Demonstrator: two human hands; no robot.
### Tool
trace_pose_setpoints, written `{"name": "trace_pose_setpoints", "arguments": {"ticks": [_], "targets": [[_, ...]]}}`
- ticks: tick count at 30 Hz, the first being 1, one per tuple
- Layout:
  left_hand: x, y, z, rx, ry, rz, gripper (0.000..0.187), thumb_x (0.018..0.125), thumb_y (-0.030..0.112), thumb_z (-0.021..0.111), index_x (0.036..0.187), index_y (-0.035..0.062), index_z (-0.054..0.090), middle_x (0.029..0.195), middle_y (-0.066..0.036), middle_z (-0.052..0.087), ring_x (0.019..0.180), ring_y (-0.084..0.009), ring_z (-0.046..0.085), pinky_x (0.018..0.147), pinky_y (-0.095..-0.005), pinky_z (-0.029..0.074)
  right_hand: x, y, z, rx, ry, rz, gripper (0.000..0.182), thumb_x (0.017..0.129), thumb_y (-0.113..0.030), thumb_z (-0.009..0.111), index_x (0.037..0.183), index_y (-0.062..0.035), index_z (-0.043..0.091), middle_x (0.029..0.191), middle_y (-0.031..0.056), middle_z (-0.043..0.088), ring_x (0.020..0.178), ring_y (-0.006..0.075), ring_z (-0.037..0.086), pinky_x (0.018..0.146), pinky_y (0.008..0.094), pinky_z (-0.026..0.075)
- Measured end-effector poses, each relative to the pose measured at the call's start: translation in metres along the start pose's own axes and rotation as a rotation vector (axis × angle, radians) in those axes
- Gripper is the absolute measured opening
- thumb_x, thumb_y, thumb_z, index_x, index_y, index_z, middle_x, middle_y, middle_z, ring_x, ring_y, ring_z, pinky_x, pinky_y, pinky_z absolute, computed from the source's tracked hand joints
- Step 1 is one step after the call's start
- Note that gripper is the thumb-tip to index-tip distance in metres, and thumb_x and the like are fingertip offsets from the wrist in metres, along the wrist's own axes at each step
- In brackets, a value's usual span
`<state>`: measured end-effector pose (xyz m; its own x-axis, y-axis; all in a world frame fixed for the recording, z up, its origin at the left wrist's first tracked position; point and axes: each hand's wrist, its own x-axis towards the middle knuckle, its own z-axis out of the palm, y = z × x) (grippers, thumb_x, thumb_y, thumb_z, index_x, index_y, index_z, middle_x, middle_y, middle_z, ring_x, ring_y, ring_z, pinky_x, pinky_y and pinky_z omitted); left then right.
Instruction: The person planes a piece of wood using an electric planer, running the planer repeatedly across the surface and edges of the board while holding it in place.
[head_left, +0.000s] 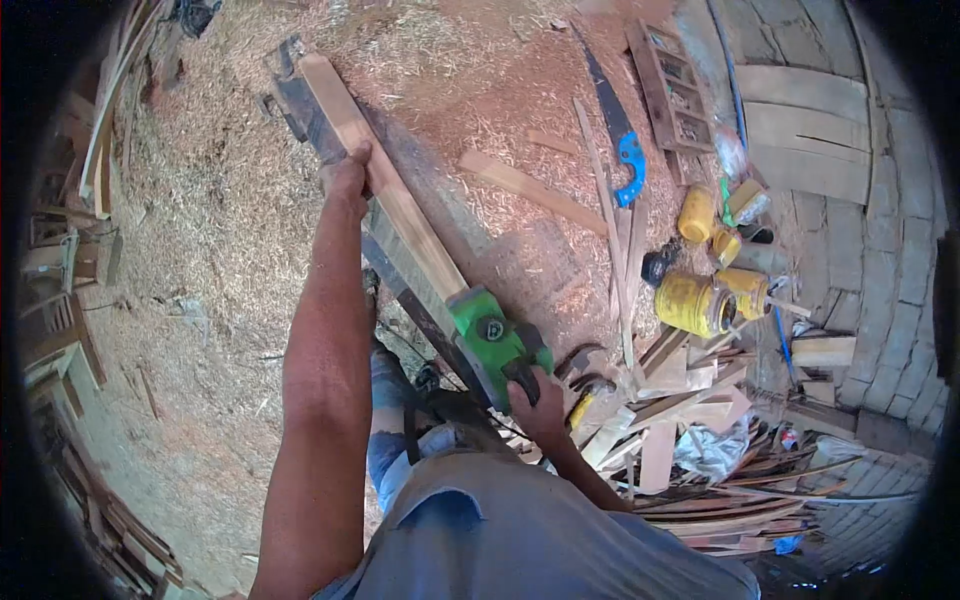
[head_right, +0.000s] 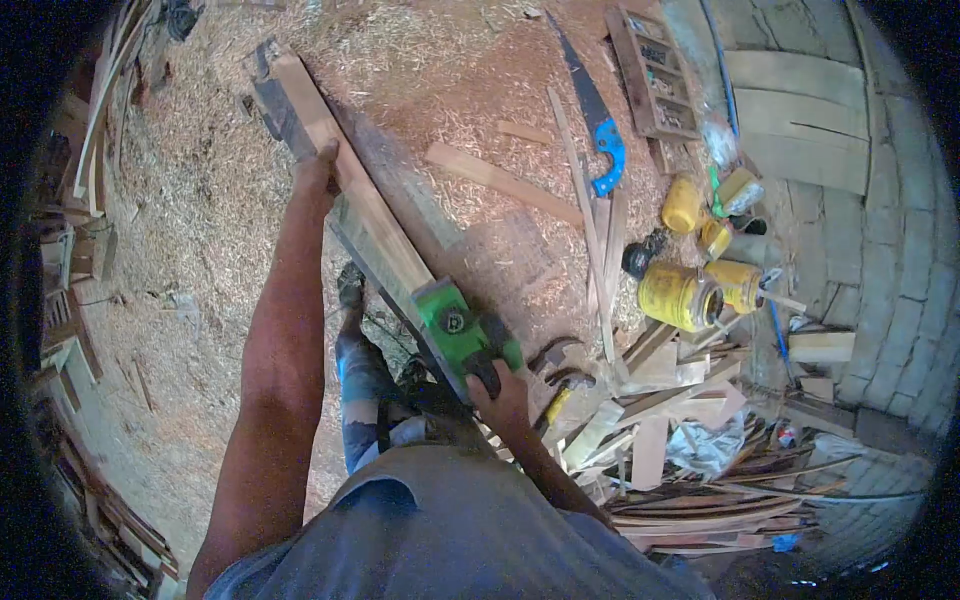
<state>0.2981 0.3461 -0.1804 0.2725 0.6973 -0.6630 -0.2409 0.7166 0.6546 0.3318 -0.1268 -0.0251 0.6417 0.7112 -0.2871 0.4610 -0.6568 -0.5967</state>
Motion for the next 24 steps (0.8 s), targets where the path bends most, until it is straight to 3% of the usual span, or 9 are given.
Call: {"name": "trace_pose_setpoints", "arguments": {"ticks": [4,6,12,15,17,20,22,23,24], "targets": [[0.004,0.000,-0.003,0.017,0.068,0.016,0.045,0.095,0.026,0.080,0.125,-0.0015,0.062,0.107,-0.015,0.073,0.087,-0.0294,0.073,0.073,-0.0438,0.061,0.005,-0.003,0.004,0.035,-0.016,0.082,0.044,0.094,-0.040,0.075,0.109,-0.0001,0.064,0.082,0.0250,0.069,0.075,0.0467,0.068,0.069,0.0508,0.054],[0.009,-0.002,-0.004,0.009,0.063,0.035,0.046,0.093,0.024,0.082,0.123,-0.0039,0.061,0.107,-0.017,0.073,0.088,-0.0299,0.074,0.073,-0.0446,0.062,0.014,0.009,0.022,-0.063,0.088,0.014,0.043,0.094,-0.039,0.075,0.107,0.0001,0.064,0.081,0.0246,0.068,0.074,0.0461,0.069,0.069,0.0508,0.054],[-0.016,0.013,-0.003,0.063,0.031,0.056,0.052,0.090,0.023,0.085,0.125,-0.0048,0.057,0.107,-0.017,0.071,0.085,-0.0298,0.074,0.068,-0.0445,0.062,0.065,-0.058,0.023,0.028,0.078,-0.004,0.044,0.094,-0.041,0.074,0.105,0.0006,0.066,0.081,0.0253,0.068,0.076,0.0459,0.070,0.069,0.0517,0.055],[0.027,-0.019,-0.017,-0.038,0.001,0.036,0.050,0.091,0.018,0.083,0.129,-0.0016,0.056,0.119,-0.018,0.068,0.097,-0.0285,0.072,0.074,-0.0437,0.063,0.091,-0.083,0.027,0.056,0.089,-0.029,0.045,0.095,-0.042,0.075,0.104,0.0007,0.066,0.079,0.0247,0.068,0.074,0.0466,0.069,0.068,0.0519,0.054],[0.030,-0.019,-0.022,-0.054,-0.083,0.011,0.049,0.096,0.020,0.077,0.135,0.0000,0.055,0.124,-0.016,0.067,0.104,-0.0281,0.071,0.083,-0.0434,0.062,0.111,-0.092,0.034,0.036,0.069,-0.023,0.045,0.095,-0.042,0.074,0.104,0.0011,0.066,0.079,0.0248,0.068,0.074,0.0468,0.069,0.068,0.0521,0.054],[0.006,-0.007,-0.028,-0.144,-0.300,0.045,0.050,0.106,0.037,0.059,0.143,0.0029,0.053,0.130,-0.013,0.067,0.116,-0.0278,0.068,0.100,-0.0440,0.056,0.145,-0.145,0.033,-0.001,0.103,-0.082,0.047,0.097,-0.044,0.073,0.103,0.0021,0.067,0.080,0.0253,0.069,0.076,0.0463,0.070,0.068,0.0522,0.054],[-0.025,0.017,-0.027,-0.400,-0.453,0.047,0.062,0.110,0.056,0.043,0.143,0.0055,0.056,0.134,-0.009,0.068,0.121,-0.0271,0.067,0.111,-0.0442,0.049,0.164,-0.156,0.045,-0.022,0.208,-0.177,0.046,0.097,-0.043,0.073,0.103,0.0021,0.067,0.080,0.0253,0.069,0.077,0.0459,0.071,0.068,0.0520,0.054],[-0.040,0.028,-0.025,-0.444,-0.475,0.080,0.076,0.109,0.066,0.030,0.154,0.0064,0.046,0.146,-0.011,0.061,0.130,-0.0297,0.062,0.118,-0.0464,0.043,0.175,-0.162,0.049,-0.031,0.260,-0.226,0.045,0.097,-0.042,0.073,0.103,0.0021,0.067,0.080,0.0253,0.070,0.077,0.0457,0.071,0.068,0.0520,0.054],[-0.048,0.031,-0.029,-0.522,-0.455,0.052,0.078,0.108,0.067,0.029,0.157,0.0073,0.041,0.151,-0.012,0.057,0.134,-0.0307,0.059,0.119,-0.0476,0.041,0.185,-0.169,0.051,-0.014,0.236,-0.210,0.045,0.097,-0.042,0.073,0.102,0.0020,0.068,0.081,0.0254,0.070,0.077,0.0457,0.071,0.068,0.0520,0.054]]}}
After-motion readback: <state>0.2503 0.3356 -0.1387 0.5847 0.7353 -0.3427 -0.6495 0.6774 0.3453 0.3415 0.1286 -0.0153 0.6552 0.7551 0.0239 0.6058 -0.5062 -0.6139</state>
